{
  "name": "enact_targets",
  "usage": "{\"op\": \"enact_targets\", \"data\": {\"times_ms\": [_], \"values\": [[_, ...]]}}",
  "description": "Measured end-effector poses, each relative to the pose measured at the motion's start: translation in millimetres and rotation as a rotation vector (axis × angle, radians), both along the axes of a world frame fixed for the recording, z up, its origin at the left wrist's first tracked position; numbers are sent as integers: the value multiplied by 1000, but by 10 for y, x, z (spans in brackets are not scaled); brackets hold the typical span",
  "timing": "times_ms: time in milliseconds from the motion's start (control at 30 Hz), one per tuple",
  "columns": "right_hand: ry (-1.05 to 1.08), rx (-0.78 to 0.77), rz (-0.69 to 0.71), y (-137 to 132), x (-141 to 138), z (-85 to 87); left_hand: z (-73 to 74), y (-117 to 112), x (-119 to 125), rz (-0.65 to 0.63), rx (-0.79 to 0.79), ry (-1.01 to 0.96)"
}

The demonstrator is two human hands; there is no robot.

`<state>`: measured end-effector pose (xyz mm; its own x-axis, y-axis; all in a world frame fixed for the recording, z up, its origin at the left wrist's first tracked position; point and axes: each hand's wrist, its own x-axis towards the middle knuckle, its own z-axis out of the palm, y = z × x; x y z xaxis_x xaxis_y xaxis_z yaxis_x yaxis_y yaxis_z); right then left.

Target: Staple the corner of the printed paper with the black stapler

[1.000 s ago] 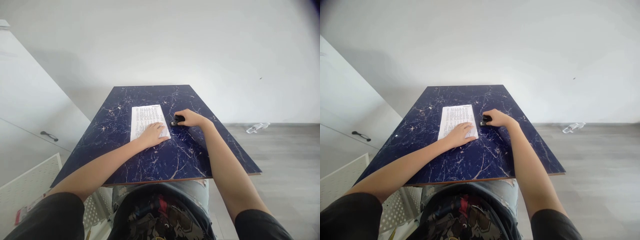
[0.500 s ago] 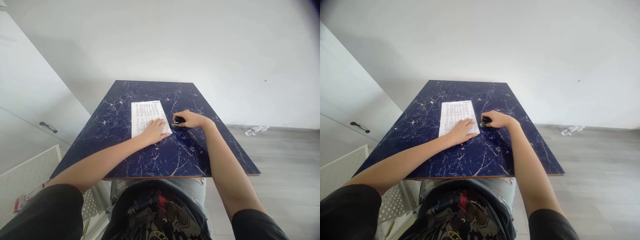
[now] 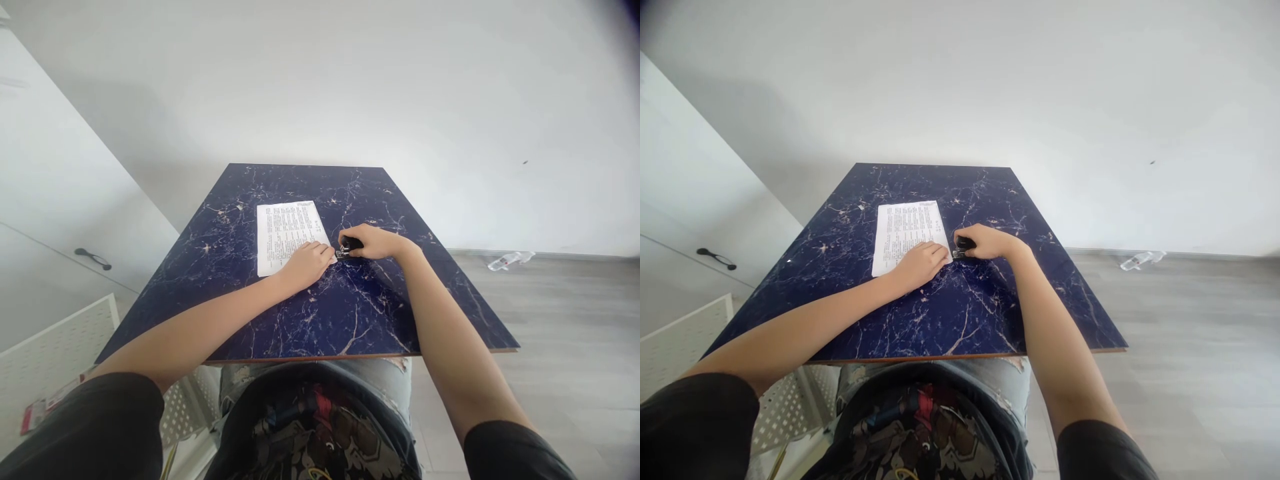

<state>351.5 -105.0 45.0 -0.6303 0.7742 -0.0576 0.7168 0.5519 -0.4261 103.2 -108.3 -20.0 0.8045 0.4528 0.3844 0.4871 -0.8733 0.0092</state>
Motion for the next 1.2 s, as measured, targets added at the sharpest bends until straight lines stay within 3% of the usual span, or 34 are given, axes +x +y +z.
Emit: {"op": "enact_targets", "data": {"times_ms": [233,467,767,1000,1200], "values": [[11,12,4,1,4,-21,-24,1,-22,36,-151,-56],[18,-2,-6,-27,-27,13,-5,-16,-40,8,15,-51],[18,11,-41,-18,-99,-5,0,-51,8,-145,130,16],[81,20,-28,-2,-101,-26,3,-83,14,-127,254,61],[376,-55,-241,56,-94,-102,65,-181,29,-84,251,91]]}}
